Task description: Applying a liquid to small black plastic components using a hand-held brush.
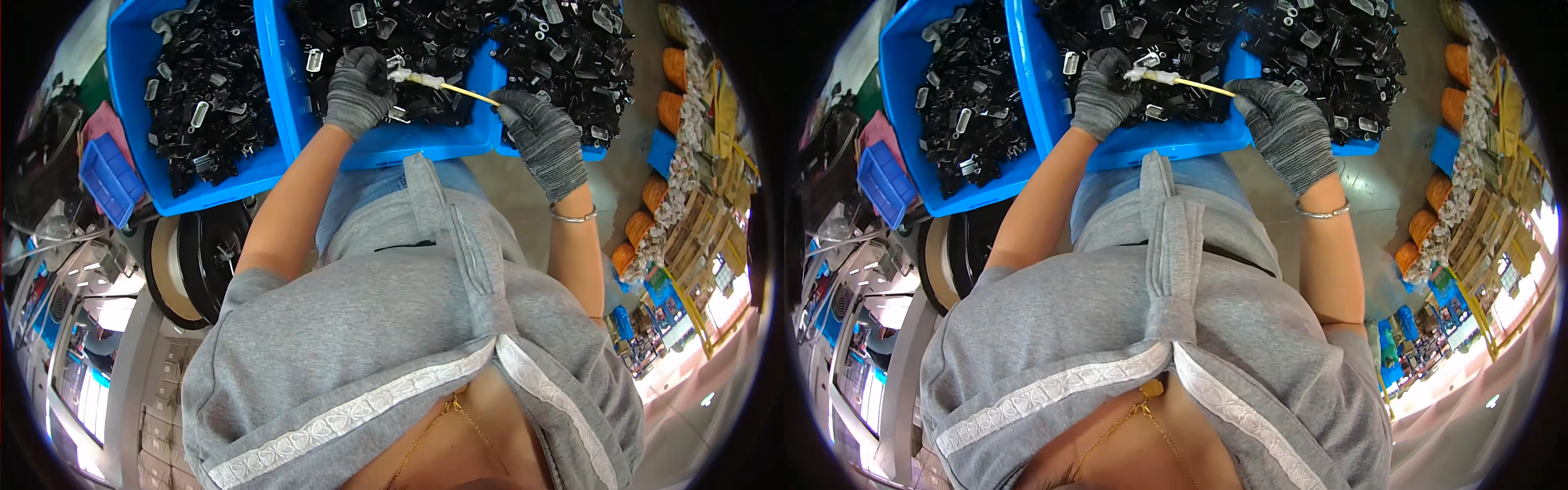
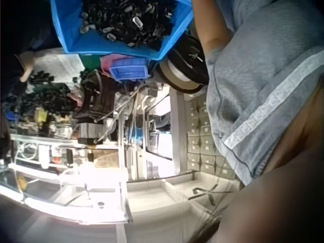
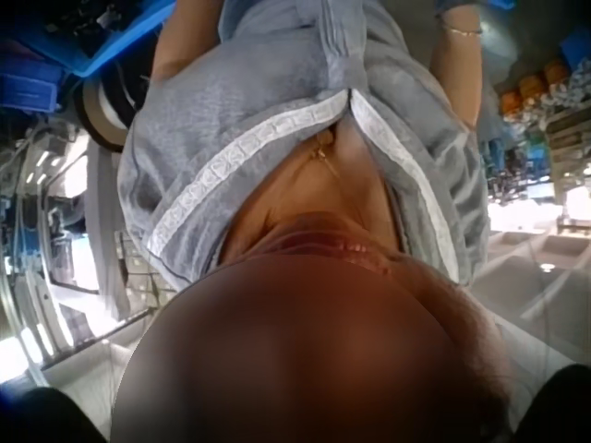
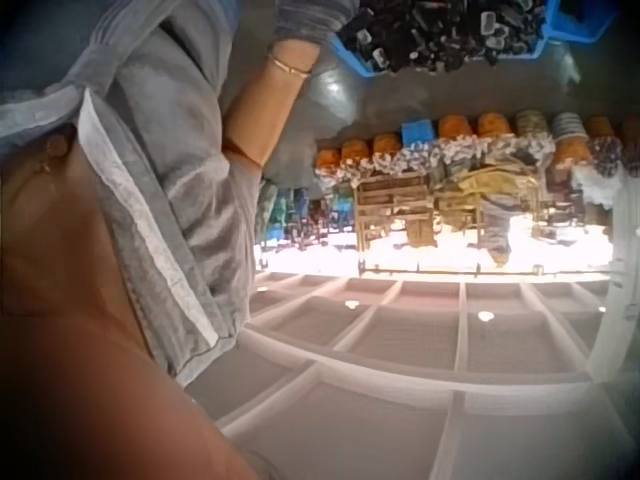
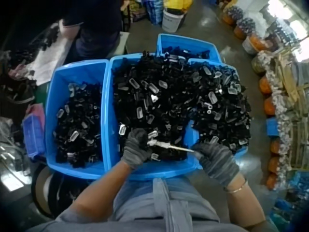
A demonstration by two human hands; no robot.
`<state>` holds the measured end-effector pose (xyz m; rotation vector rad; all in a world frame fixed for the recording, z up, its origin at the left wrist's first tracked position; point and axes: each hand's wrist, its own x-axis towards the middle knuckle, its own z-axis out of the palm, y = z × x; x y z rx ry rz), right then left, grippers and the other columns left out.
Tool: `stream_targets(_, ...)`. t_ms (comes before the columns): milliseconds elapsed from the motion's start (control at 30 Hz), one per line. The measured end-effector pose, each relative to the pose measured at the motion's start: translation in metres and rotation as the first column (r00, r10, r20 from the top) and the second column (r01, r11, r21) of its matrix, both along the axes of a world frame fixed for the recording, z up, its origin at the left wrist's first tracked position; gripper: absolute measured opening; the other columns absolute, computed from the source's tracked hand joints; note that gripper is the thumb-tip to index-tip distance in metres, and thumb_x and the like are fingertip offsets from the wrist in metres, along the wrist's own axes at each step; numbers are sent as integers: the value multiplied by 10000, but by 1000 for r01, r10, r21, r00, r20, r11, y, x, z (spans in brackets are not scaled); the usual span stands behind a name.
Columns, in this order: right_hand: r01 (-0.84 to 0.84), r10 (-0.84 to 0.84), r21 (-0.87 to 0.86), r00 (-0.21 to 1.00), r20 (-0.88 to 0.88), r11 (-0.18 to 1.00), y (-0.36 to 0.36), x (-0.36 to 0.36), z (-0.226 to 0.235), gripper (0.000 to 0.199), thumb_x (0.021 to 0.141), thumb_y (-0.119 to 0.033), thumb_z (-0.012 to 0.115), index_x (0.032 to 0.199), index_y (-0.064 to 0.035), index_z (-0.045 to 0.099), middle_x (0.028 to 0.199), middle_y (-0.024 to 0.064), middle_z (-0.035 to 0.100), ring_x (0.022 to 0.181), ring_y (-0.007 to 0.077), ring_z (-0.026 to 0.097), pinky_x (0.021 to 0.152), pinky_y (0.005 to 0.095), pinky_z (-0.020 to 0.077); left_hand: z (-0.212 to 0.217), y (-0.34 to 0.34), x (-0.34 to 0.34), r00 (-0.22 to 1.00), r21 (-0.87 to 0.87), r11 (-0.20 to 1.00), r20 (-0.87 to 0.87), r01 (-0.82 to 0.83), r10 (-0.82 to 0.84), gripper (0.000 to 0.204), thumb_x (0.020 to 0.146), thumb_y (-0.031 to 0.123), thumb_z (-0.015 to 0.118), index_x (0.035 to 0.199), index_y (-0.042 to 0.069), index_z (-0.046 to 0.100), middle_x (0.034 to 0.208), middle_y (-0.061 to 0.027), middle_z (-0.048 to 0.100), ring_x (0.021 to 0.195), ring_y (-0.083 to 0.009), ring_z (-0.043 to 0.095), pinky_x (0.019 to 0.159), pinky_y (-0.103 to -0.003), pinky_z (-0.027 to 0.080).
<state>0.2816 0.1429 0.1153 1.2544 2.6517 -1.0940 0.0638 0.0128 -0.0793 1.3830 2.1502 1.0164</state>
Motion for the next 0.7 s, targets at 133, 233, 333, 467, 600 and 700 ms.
stream_targets(133, -214, 205, 125, 975, 81, 969, 10, -13, 30, 222, 899, -210, 615, 1071, -94, 694, 887, 114, 690, 788, 291, 659, 728, 363, 529, 61, -8, -17, 995, 148, 985, -70, 86, -77, 488, 564, 142, 773, 1021, 54, 628, 1105, -125, 596, 1005, -317, 577, 899, -398, 501)
stream_targets(233, -338, 345, 146, 938, -27, 930, 9, -30, 45, 185, 897, -146, 626, 1040, -60, 705, 814, 115, 669, 637, 197, 636, 586, 318, 509, 93, -9, -26, 968, 249, 946, -188, 210, -166, 425, 555, 87, 755, 950, 71, 601, 1029, -108, 619, 926, -323, 603, 827, -423, 516)
stream_targets(333, -475, 505, 397, 862, 35, 785, 3, -46, 54, 180, 890, -175, 611, 1005, -68, 698, 790, 89, 654, 666, 228, 638, 628, 342, 505, 122, -20, -29, 929, 173, 945, -300, 276, -217, 430, 554, 94, 756, 955, 68, 602, 1022, -111, 625, 911, -321, 610, 806, -426, 519)
stream_targets(467, -670, 630, 422, 734, 253, 611, -22, -87, 70, 184, 869, -221, 620, 996, -106, 685, 781, 61, 635, 694, 240, 619, 683, 346, 488, 143, -38, -35, 937, 215, 938, -280, 272, -207, 423, 548, 98, 752, 942, 74, 599, 994, -120, 625, 863, -320, 616, 740, -418, 525)
stream_targets(600, -637, 682, 442, 728, 74, 632, -27, -108, 60, 182, 870, -215, 624, 999, -105, 689, 771, 57, 637, 682, 229, 622, 668, 344, 492, 153, -58, -60, 964, 254, 958, -259, 132, -64, 377, 566, 61, 726, 912, 69, 575, 961, -125, 608, 815, -327, 597, 700, -394, 520)
stream_targets(700, -535, 612, 468, 790, -17, 703, -26, -125, 83, 186, 891, -153, 610, 1048, -108, 698, 840, 68, 686, 732, 242, 651, 682, 343, 514, 130, -82, -89, 999, 180, 983, -24, -33, 38, 355, 592, 28, 702, 919, 85, 575, 968, -80, 624, 812, -273, 603, 745, -366, 513)
